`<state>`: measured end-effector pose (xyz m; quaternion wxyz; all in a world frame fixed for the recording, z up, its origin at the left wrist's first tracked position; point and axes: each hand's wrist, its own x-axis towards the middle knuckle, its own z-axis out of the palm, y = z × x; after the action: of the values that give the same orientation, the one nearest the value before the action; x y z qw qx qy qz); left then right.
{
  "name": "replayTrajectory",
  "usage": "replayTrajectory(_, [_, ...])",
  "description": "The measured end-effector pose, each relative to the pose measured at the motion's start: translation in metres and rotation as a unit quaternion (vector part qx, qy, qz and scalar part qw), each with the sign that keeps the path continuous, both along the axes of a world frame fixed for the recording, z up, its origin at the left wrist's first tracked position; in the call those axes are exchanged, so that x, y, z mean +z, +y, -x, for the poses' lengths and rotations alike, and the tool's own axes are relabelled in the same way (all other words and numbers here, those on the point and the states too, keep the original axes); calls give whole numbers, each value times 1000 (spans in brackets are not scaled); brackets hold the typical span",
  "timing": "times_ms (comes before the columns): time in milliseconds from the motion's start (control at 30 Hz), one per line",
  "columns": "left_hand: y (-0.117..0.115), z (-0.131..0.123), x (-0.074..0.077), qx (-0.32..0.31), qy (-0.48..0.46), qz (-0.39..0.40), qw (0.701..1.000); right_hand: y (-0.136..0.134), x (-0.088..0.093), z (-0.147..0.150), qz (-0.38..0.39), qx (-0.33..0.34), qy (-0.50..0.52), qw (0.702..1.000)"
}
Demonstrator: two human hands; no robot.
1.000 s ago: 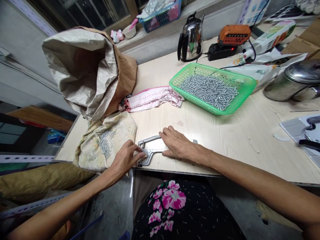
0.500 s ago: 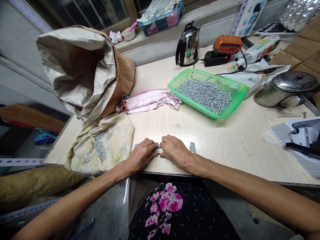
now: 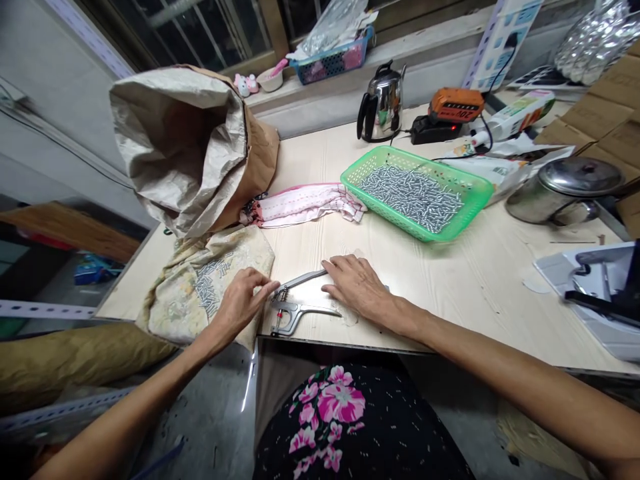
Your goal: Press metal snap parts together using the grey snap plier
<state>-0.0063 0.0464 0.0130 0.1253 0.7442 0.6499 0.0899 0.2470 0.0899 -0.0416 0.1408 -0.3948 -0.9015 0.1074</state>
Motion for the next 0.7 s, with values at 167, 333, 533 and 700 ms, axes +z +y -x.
replayTrajectory(167, [-16, 3, -3, 86, 57, 176, 979, 9, -6, 13, -31, 3, -34, 999])
replayTrajectory(333, [-12, 4, -20, 89, 16, 298, 950, 20, -15, 19, -73, -3, -38, 997])
replayTrajectory(533, [-28, -7, -8, 29, 183, 148, 971, 22, -21, 19, -88, -6, -31, 996])
replayTrajectory(700, [-21, 1, 5, 31, 150, 150, 977, 24, -17, 22, -74, -6, -47, 996])
